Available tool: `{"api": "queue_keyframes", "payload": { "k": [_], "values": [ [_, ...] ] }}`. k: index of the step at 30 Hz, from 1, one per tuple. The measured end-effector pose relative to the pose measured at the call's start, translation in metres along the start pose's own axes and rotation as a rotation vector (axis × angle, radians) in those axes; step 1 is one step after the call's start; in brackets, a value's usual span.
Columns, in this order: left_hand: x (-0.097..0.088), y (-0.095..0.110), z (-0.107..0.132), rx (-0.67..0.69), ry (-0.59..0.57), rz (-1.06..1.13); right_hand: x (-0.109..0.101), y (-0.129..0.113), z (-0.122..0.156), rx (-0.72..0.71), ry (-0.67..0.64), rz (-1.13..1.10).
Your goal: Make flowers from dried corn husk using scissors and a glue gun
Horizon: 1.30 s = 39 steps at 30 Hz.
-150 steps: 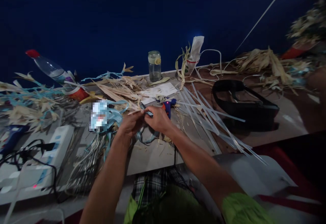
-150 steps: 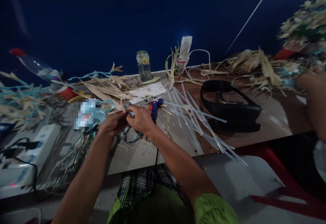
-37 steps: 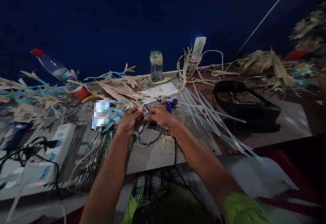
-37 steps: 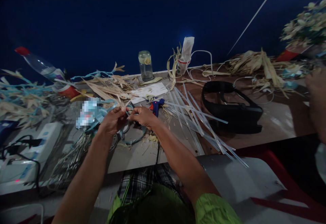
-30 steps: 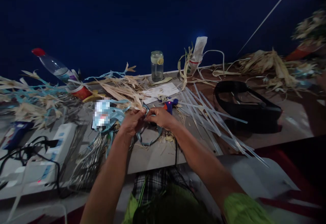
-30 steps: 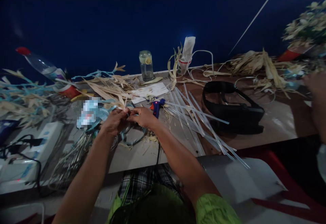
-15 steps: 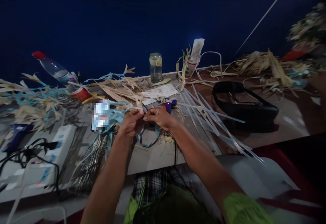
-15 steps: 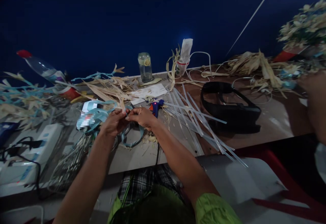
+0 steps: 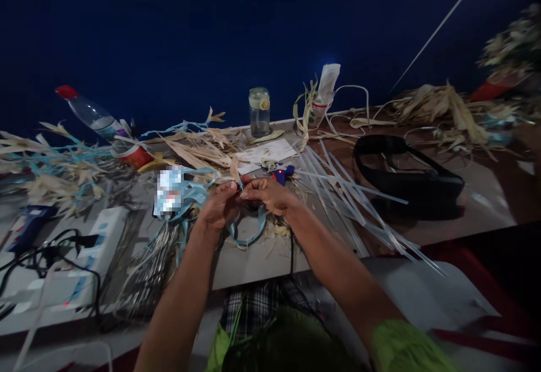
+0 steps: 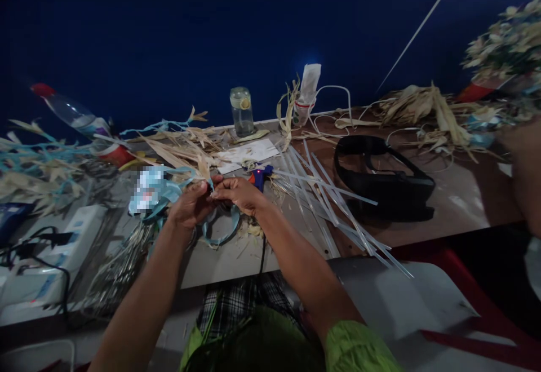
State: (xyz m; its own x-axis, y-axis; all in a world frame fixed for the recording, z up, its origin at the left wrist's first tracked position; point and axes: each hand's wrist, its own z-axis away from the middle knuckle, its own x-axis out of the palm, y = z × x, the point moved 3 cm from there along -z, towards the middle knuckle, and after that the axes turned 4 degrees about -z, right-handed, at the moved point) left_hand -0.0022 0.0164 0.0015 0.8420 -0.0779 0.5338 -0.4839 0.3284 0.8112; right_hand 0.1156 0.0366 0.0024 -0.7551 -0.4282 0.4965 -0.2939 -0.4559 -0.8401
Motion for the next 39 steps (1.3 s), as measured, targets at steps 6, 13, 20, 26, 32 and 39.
{"api": "queue_keyframes", "payload": {
  "k": [6,13,20,26,32,39],
  "values": [
    [-0.008,-0.004,-0.009,0.024,0.092,-0.038,-0.004,0.007,-0.005,-0.029,0.008,0.087],
    [-0.013,-0.012,-0.015,0.082,0.289,-0.191,-0.011,0.006,-0.008,-0.250,0.184,0.611],
    [-0.004,-0.004,-0.005,-0.018,0.052,-0.057,-0.008,0.001,-0.004,-0.188,0.161,0.397],
    [-0.004,-0.001,-0.005,0.065,0.087,-0.142,-0.009,0.002,-0.004,-0.075,0.111,0.140],
    [-0.012,0.006,-0.004,0.056,0.177,-0.280,-0.013,0.000,-0.004,-0.003,0.105,0.106],
    [-0.019,0.009,-0.003,0.039,0.202,-0.377,-0.016,-0.001,-0.003,0.034,0.151,0.088]
  ]
}}
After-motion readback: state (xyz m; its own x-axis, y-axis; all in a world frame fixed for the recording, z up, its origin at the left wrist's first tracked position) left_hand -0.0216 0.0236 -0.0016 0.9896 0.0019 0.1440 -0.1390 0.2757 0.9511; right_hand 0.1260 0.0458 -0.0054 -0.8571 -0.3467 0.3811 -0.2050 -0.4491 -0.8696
